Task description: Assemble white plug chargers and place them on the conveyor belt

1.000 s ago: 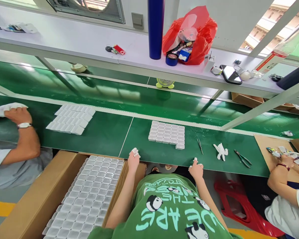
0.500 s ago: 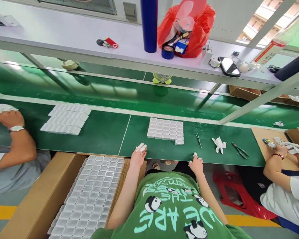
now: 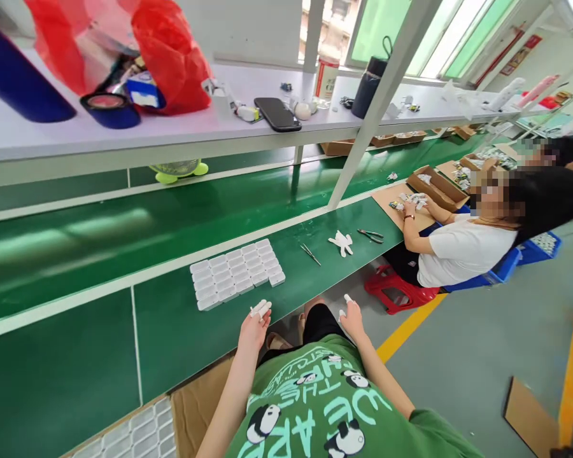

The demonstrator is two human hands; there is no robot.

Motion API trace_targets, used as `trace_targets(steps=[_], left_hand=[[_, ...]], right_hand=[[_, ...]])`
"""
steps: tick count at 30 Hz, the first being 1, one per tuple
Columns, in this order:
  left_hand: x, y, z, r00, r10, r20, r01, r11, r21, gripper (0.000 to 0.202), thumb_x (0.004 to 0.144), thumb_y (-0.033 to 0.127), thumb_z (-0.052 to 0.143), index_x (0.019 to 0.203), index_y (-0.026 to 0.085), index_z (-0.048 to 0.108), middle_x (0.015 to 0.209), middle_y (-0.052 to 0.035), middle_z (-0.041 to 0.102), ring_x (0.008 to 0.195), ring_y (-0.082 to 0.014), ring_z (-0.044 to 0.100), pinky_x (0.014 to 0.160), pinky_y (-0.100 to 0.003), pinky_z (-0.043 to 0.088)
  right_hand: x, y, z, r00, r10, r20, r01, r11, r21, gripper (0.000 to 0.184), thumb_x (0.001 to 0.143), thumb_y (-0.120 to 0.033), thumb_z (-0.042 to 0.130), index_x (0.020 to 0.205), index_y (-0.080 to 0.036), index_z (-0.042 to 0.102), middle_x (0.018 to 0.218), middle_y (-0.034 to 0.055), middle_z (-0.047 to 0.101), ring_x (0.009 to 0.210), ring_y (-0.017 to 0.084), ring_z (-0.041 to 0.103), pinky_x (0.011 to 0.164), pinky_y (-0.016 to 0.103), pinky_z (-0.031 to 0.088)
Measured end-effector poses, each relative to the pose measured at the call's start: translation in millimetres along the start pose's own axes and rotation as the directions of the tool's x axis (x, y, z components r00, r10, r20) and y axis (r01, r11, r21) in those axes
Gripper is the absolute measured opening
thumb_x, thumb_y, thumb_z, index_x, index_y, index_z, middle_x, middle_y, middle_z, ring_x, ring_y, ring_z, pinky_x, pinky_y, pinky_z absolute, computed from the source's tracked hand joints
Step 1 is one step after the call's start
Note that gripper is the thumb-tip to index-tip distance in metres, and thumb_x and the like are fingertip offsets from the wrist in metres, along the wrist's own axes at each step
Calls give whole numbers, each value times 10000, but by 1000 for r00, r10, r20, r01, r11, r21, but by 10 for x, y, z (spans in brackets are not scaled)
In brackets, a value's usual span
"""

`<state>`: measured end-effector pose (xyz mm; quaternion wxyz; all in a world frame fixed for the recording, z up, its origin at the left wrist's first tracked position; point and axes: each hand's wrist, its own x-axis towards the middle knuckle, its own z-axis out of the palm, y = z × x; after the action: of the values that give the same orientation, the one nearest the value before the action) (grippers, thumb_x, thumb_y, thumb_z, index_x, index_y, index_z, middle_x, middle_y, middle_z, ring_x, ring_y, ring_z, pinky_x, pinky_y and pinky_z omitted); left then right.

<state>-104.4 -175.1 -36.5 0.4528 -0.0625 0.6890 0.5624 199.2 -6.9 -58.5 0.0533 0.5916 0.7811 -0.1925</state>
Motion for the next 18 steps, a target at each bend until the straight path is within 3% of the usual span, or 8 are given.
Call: trace_targets(steps=[6, 10, 14, 18], left_hand=[[70, 85, 431, 997, -35, 64, 32, 998, 47, 314, 1003, 205, 515, 1286, 227, 648, 1379, -140, 694, 1120, -200, 743, 960, -332, 598], [135, 169, 775, 995, -48, 83, 46, 999, 23, 366, 974, 161, 516, 1315, 215, 640, 1350, -142, 712, 1064, -195, 755, 947, -346, 591], [192, 310, 1353, 982, 0, 190, -11, 998, 56, 428, 965, 253, 541, 1385, 199, 598, 1389, -151, 686, 1026, -175, 754, 904, -318, 579], [264, 496, 2133, 934, 112, 340, -212, 938, 275, 579, 927, 345, 594, 1488, 229, 504, 1522, -151, 576, 1065, -179, 726, 866, -296, 563]], right_hand=[[100, 104, 166, 995, 35, 91, -40, 998, 56, 596, 863, -138, 484, 1459, -125, 493, 1513, 155, 539, 1471, 310, 413, 1173, 423, 378], [388, 207, 35, 991, -32, 128, 18, 994, 112, 610, 817, -101, 508, 1424, -158, 536, 1452, 130, 595, 1487, 300, 389, 1191, 433, 353], [759, 502, -263, 999, -22, 38, 15, 984, 177, 596, 827, -90, 486, 1417, -150, 550, 1470, 145, 581, 1436, 291, 452, 1191, 430, 359], [1137, 762, -501, 1000, 24, -11, -19, 957, 288, 580, 874, -136, 465, 1451, -129, 518, 1486, 164, 567, 1421, 290, 476, 1188, 441, 377]])
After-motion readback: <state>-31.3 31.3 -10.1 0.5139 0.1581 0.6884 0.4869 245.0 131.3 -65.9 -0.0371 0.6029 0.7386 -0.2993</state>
